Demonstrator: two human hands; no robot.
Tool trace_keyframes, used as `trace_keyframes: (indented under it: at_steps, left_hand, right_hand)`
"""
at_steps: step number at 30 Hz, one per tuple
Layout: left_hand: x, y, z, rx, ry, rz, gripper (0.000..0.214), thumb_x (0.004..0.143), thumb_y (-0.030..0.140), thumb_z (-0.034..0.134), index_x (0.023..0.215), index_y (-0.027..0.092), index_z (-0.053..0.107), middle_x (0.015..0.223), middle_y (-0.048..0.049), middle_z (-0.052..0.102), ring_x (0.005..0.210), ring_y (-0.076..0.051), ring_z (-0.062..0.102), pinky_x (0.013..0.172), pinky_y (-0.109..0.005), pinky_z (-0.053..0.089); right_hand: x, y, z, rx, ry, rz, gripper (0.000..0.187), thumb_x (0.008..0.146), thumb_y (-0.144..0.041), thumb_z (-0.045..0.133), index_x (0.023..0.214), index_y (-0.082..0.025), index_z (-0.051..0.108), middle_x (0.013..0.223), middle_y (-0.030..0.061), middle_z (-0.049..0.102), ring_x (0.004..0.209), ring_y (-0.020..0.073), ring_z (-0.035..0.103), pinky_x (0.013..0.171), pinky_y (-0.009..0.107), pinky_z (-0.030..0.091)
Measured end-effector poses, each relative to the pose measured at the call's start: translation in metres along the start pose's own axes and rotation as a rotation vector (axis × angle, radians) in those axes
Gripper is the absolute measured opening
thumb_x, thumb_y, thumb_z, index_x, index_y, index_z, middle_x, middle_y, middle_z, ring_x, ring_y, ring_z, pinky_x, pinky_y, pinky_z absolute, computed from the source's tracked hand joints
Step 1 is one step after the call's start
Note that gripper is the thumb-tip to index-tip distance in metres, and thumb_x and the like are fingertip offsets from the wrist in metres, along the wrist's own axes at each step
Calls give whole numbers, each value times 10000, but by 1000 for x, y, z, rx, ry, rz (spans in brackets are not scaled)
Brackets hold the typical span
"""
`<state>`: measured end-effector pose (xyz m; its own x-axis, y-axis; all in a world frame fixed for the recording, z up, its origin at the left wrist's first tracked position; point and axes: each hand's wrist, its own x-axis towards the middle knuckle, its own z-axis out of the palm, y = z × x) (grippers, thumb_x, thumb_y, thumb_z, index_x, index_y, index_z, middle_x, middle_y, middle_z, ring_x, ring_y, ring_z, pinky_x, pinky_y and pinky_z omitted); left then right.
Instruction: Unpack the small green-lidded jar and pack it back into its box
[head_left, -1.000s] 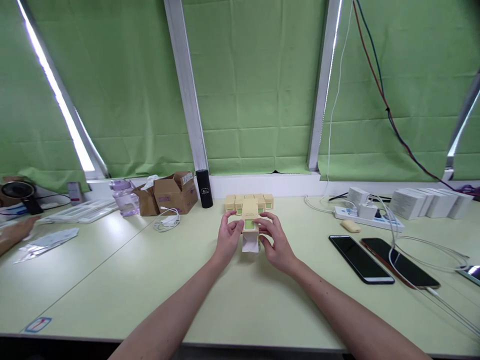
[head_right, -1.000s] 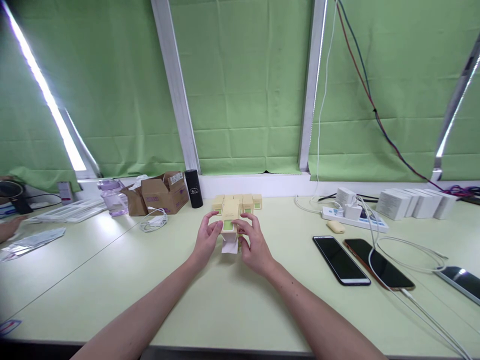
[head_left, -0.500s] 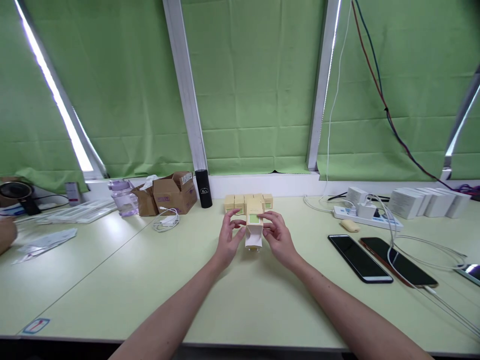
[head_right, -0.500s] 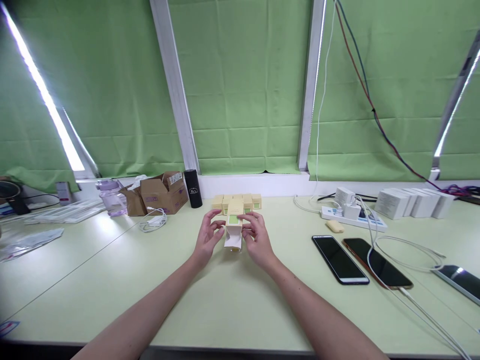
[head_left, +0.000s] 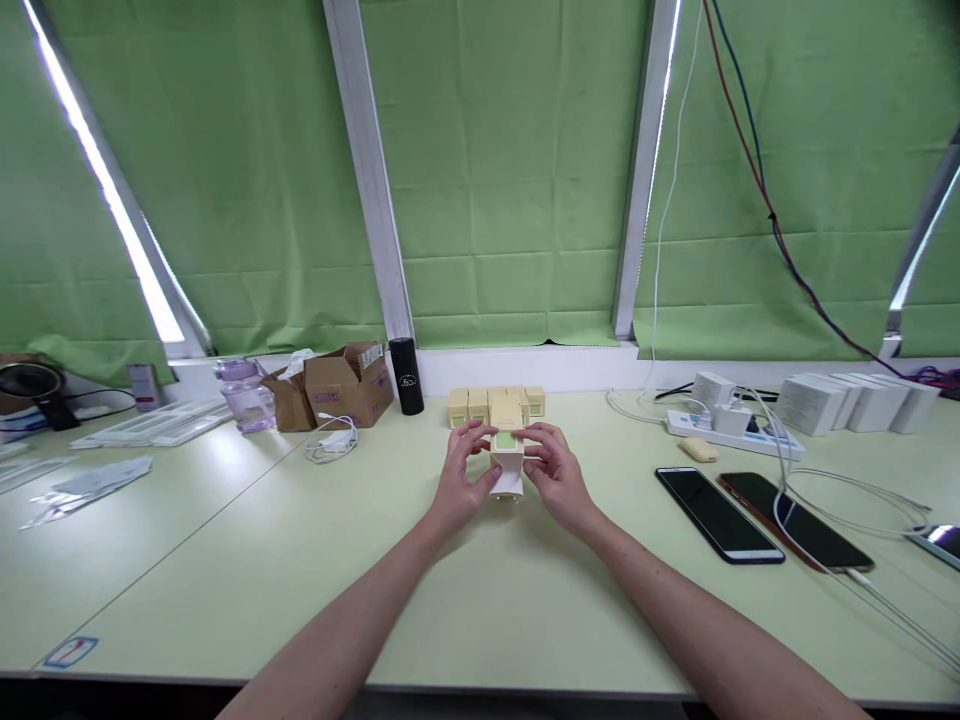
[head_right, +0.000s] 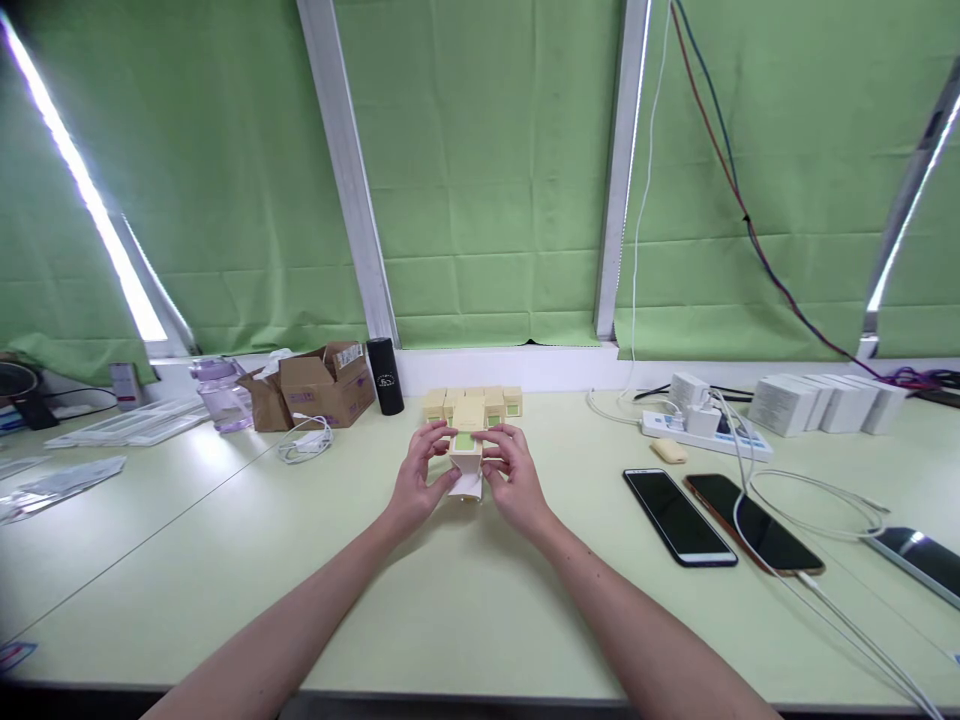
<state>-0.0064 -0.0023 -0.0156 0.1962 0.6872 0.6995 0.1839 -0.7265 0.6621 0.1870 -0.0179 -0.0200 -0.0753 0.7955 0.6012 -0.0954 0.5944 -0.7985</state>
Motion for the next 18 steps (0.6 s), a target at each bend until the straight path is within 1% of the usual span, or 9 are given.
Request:
trace_keyframes:
  at_steps: [4, 11, 18]
  left_hand:
    - [1, 1, 2, 21, 21, -20, 404, 881, 253, 721, 1277, 289, 643, 1444, -113, 474, 1277, -287, 549, 1072, -477, 464]
    - [2, 4, 4, 20, 50, -51, 371, 866, 216, 709, 1225, 286, 648, 1361, -86, 499, 1144, -236, 607, 1022, -439, 482]
    - [1, 2, 5, 24, 63, -50, 345, 861, 186, 700, 1190, 279, 651, 1333, -77, 508, 1122, -225, 611, 985, -404, 488]
  right_hand:
    - [0, 1, 1, 10, -1, 2, 378, 871, -201, 636, 1219, -333, 702, 1359, 64, 449, 1000, 192, 710, 867, 393, 618]
    - [-1, 4, 0, 17, -14, -2, 377, 871, -202, 639, 1219, -334, 701, 1352, 58, 446, 966, 177, 712, 883, 402, 614]
    - [-2, 2, 1, 8, -24, 0, 389, 851, -196, 648, 1216, -320, 696, 1351, 59, 448, 950, 163, 711, 897, 394, 626]
